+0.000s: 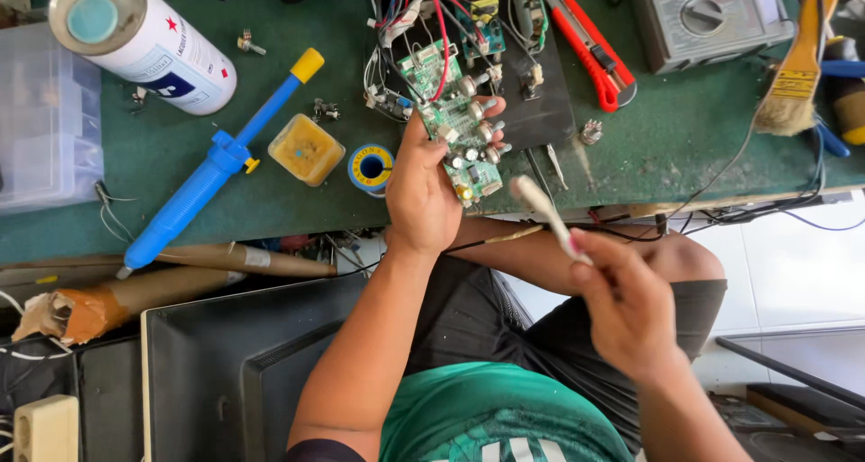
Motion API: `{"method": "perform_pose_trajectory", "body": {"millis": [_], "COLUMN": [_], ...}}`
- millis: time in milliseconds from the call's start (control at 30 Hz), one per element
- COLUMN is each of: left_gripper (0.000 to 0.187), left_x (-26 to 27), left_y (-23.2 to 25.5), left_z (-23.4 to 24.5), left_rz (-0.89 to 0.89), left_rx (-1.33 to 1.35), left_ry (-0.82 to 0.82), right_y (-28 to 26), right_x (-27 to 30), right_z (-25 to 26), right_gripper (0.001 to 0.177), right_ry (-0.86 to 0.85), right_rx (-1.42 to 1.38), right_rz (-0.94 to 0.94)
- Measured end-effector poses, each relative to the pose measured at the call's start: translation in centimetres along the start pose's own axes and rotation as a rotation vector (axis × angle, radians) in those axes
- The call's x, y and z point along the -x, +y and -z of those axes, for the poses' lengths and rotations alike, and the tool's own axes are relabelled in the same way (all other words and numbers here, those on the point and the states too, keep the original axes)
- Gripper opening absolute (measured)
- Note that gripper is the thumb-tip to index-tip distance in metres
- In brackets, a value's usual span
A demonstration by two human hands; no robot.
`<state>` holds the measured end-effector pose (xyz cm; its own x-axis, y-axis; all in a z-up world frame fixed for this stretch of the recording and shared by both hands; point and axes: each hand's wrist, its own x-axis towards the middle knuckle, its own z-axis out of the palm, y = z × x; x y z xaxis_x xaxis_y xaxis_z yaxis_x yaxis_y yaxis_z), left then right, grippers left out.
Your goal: The person holds a green circuit board with multiple potentiometers and uses a soldering iron to work on the components. They also use a blue desoldering pump to remove solder and a toothbrush to clean the board surface.
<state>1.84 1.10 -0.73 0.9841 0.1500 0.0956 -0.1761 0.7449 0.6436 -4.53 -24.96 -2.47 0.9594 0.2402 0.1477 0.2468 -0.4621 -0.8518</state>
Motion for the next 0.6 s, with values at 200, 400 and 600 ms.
{"method": "perform_pose_trajectory", "body": {"millis": [200, 400, 600], "left_gripper": [0.060, 0.054, 0.048], "left_x": [0.1, -0.1, 0.0], "left_y": [0.1, 0.2, -0.1], "left_z": [-0.3, -0.3, -0.9], "left_rz": [-0.025, -0.089, -0.088], "left_rx": [-0.060, -0.143, -0.294], "left_ry": [0.012, 0.018, 0.020], "right_y": [-1.9, -3.6, -3.7], "right_x": [-1.7, -2.4, -3.5], "right_z": [-2.8, -2.4, -2.3], "right_gripper": [0.029, 0.031, 0.031], "right_ry": [-0.014, -0.075, -0.034], "right_rx": [0.094, 0.113, 0.117], "right_rz": [0.255, 0.353, 0.316]}}
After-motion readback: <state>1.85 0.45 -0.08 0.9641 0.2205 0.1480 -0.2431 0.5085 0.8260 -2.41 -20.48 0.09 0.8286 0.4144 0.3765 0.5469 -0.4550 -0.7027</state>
